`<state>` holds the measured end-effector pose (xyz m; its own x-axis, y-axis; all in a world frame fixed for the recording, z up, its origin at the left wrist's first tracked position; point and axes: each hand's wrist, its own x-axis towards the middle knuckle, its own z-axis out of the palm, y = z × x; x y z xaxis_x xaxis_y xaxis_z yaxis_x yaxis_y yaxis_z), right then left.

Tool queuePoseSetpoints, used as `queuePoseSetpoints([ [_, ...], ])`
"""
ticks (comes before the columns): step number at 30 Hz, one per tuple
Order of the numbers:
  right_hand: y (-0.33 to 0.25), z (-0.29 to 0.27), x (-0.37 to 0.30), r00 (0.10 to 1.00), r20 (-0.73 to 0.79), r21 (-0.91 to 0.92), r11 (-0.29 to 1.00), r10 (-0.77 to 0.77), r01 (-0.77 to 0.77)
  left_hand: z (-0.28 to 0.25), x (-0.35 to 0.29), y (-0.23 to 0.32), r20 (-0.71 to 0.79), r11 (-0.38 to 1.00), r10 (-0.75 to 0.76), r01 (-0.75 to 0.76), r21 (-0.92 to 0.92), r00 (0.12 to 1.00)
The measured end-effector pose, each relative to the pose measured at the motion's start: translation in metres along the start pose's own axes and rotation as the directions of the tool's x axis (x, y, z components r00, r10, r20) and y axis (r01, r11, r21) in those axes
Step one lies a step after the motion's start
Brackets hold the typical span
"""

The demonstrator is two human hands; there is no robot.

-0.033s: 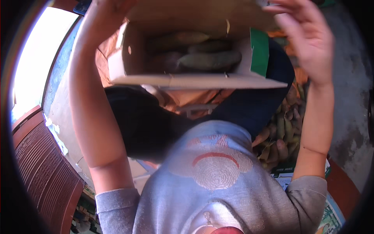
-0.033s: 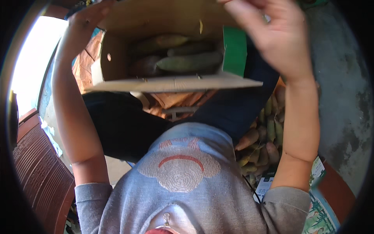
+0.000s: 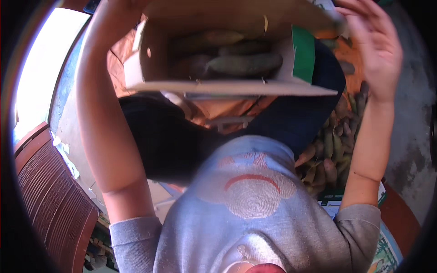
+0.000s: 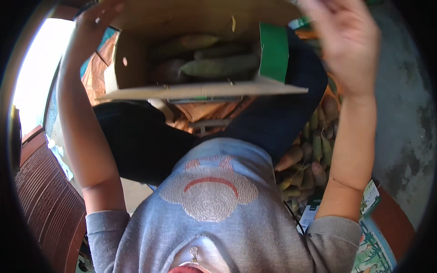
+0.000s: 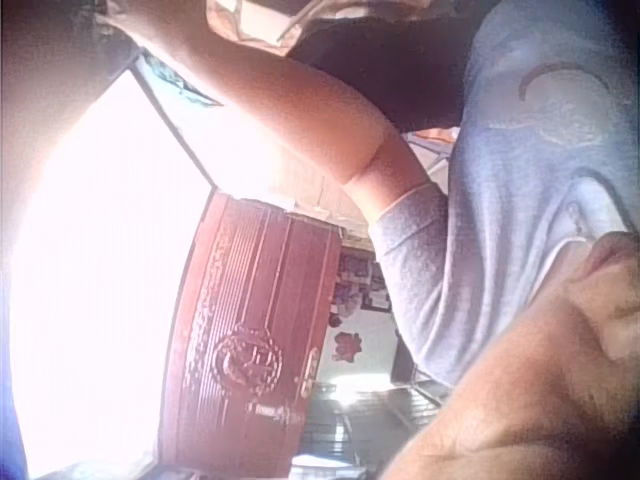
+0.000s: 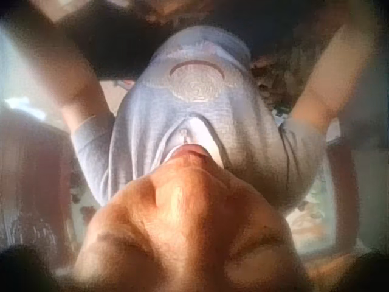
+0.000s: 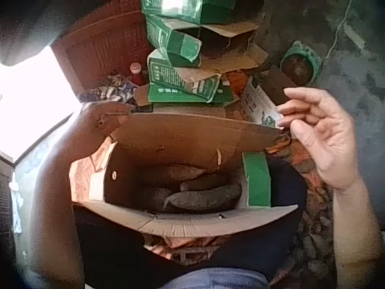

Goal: Picking up vegetables from a pile on the floor and placing them into cardboard boxes for packaging.

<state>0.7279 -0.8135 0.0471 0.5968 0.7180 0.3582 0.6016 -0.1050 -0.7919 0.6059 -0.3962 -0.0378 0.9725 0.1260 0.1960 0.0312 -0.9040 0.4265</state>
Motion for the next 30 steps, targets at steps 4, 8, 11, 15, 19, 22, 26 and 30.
queuePoseSetpoints([
  [4, 0.021, -0.059, -0.090, 0.844, -0.476, -0.022, 0.956, 0.247, -0.292, -0.005, 0.002, 0.087, -0.059, 0.999, -0.033, 0.035, 0.033, 0.998],
  [8, 0.054, -0.081, -0.187, 0.637, -0.620, 0.176, 0.872, 0.458, -0.456, -0.007, -0.006, 0.105, -0.069, 0.978, -0.180, 0.171, -0.120, 0.981],
  [11, 0.064, -0.080, -0.237, 0.520, -0.669, 0.244, 0.818, 0.531, -0.521, -0.004, -0.006, 0.091, -0.086, 0.957, -0.218, 0.196, -0.214, 0.972],
  [15, 0.067, -0.077, -0.262, 0.485, -0.678, 0.256, 0.796, 0.552, -0.549, -0.003, -0.006, 0.087, -0.055, 0.987, -0.047, 0.038, -0.155, 0.997],
  [19, 0.065, -0.075, -0.250, 0.543, -0.672, 0.189, 0.825, 0.504, -0.532, -0.002, 0.001, 0.078, -0.048, 0.978, -0.165, 0.157, -0.136, 0.985],
  [22, 0.060, -0.073, -0.231, 0.564, -0.669, 0.176, 0.841, 0.484, -0.512, -0.002, 0.005, 0.076, -0.053, 0.978, -0.176, 0.168, -0.126, 0.983],
  [26, 0.045, -0.063, -0.199, 0.601, -0.663, 0.152, 0.866, 0.447, -0.477, -0.002, 0.002, 0.087, -0.109, 0.979, -0.115, 0.094, -0.183, 0.987],
  [30, 0.007, -0.031, -0.156, 0.769, -0.529, 0.013, 0.909, 0.360, -0.416, 0.000, 0.012, 0.032, -0.068, 0.992, 0.046, -0.054, -0.116, 0.997],
])
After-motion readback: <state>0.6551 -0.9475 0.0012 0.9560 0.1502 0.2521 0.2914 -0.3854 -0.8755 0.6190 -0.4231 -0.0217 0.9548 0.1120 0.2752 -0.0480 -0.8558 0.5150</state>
